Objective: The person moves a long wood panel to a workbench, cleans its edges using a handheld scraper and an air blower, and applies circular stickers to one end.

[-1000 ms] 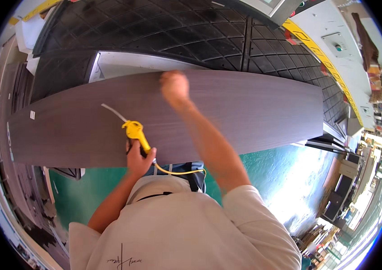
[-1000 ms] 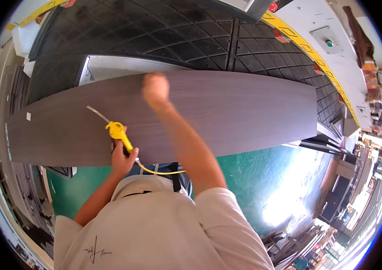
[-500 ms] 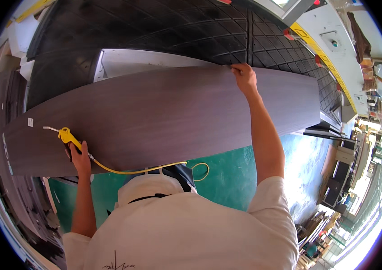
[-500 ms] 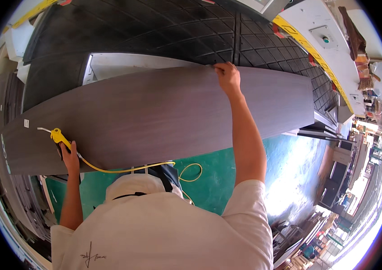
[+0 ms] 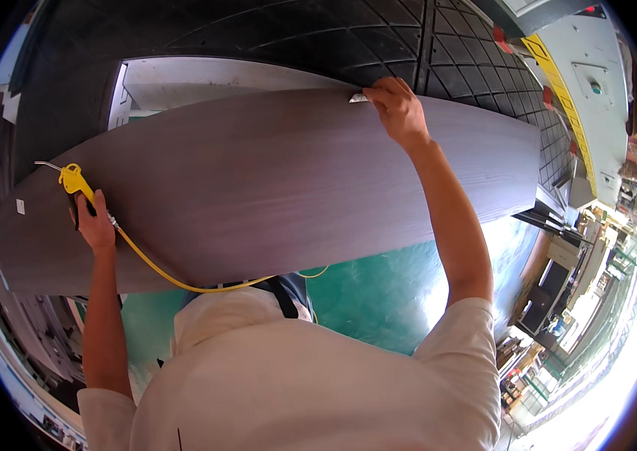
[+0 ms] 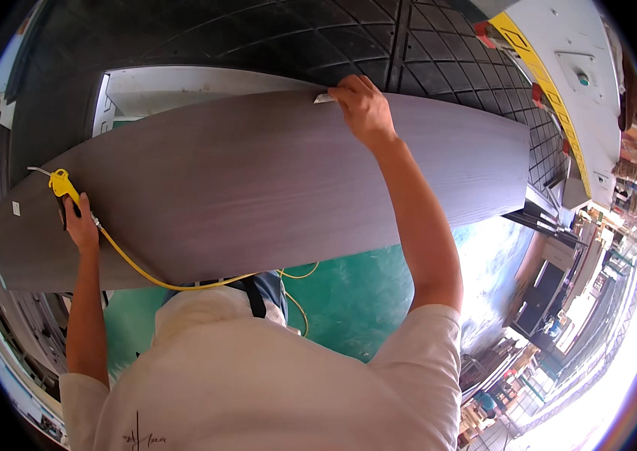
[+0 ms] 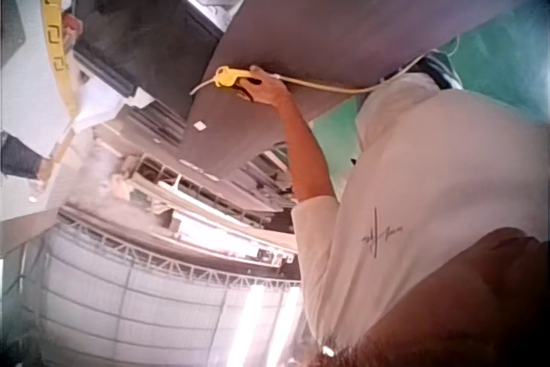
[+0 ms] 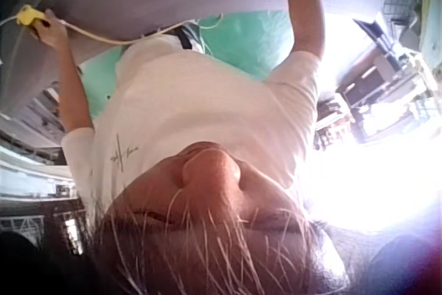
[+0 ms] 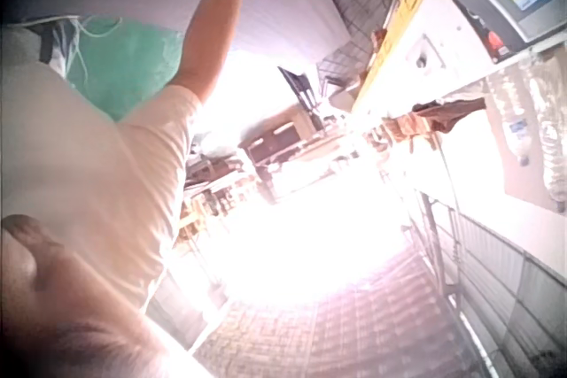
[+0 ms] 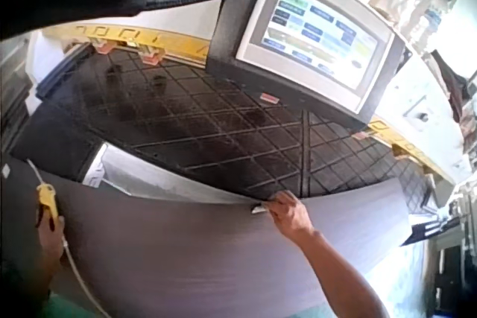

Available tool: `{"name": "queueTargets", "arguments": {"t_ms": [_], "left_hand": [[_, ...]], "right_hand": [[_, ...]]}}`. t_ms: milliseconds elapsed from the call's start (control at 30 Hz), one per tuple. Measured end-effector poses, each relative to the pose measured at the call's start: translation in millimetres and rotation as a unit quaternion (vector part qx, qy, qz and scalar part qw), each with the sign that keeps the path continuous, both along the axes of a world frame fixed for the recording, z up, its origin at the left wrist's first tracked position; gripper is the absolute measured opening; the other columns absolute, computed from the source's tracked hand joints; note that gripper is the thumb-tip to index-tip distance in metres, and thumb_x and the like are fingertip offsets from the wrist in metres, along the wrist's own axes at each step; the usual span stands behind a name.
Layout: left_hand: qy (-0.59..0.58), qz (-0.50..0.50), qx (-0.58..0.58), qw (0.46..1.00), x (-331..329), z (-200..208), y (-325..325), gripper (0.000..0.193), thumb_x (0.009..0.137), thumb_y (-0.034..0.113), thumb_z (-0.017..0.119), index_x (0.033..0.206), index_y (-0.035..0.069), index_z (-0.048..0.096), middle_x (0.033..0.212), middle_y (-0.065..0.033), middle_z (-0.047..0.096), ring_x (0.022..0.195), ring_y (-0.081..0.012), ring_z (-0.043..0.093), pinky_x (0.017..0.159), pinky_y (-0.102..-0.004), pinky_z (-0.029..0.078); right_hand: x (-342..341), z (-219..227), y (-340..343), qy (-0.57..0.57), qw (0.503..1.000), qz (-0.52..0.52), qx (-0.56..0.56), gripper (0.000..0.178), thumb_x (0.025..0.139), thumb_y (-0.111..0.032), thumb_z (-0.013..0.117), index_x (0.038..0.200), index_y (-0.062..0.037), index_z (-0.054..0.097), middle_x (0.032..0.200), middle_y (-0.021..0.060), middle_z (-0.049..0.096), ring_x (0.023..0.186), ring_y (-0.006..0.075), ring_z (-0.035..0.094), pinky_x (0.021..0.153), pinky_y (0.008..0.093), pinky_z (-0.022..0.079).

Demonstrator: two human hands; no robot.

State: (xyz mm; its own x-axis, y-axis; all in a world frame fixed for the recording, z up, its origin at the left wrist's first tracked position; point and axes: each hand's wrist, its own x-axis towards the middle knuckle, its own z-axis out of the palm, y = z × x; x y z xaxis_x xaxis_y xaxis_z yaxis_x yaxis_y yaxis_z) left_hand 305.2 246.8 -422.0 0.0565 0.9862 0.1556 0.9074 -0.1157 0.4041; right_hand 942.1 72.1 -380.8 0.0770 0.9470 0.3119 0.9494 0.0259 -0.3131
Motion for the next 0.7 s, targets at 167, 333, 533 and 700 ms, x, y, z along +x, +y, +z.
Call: {"name": "queueTargets", "arguments": {"t_ms": [167, 333, 533, 700], "left_hand": [[0.012, -0.011, -0.001, 1.000, -3.5, -0.3, 0.9, 0.058, 0.104, 0.041, 0.062, 0.141, -0.004, 0.055, 0.136, -0.0236, 0.061, 0.127, -0.0408, 0.054, 0.109, -0.0426, 0.041], [-0.056, 0.012, -0.007, 0.998, 8.6, 2.5, -1.4, 0.053, 0.103, 0.037, 0.062, 0.137, -0.003, 0.058, 0.135, -0.0238, 0.063, 0.125, -0.0434, 0.054, 0.110, -0.0482, 0.040], [-0.012, 0.009, 0.006, 1.000, 8.1, 4.5, -5.0, 0.050, 0.104, 0.037, 0.061, 0.134, -0.002, 0.059, 0.134, -0.0228, 0.063, 0.125, -0.0443, 0.054, 0.113, -0.0481, 0.038], [-0.019, 0.016, -0.014, 1.000, 8.3, 3.6, -3.7, 0.048, 0.104, 0.039, 0.060, 0.132, 0.001, 0.061, 0.134, -0.0199, 0.064, 0.127, -0.0443, 0.054, 0.121, -0.0488, 0.031]], "right_hand": [[1.4, 0.1, -2.3, -0.002, 1.000, -0.005, -0.010, 0.018, 0.084, 0.002, 0.075, 0.097, -0.0107, 0.079, 0.093, 0.0021, 0.066, 0.091, 0.0238, 0.065, 0.073, 0.0386, 0.058], [-0.8, 1.8, 4.6, 0.012, 1.000, -0.016, -0.022, 0.018, 0.084, 0.001, 0.075, 0.097, -0.0112, 0.078, 0.094, 0.0019, 0.065, 0.091, 0.0238, 0.065, 0.073, 0.0389, 0.057], [-12.6, 0.0, -23.5, 0.027, 0.999, -0.009, -0.018, 0.021, 0.083, 0.001, 0.075, 0.099, -0.0112, 0.078, 0.094, 0.0020, 0.066, 0.090, 0.0256, 0.065, 0.073, 0.0398, 0.057], [-16.8, 0.2, 12.1, 0.026, 1.000, -0.008, 0.005, 0.023, 0.082, 0.003, 0.074, 0.099, -0.0117, 0.078, 0.093, 0.0022, 0.065, 0.089, 0.0247, 0.064, 0.072, 0.0386, 0.056]]}}
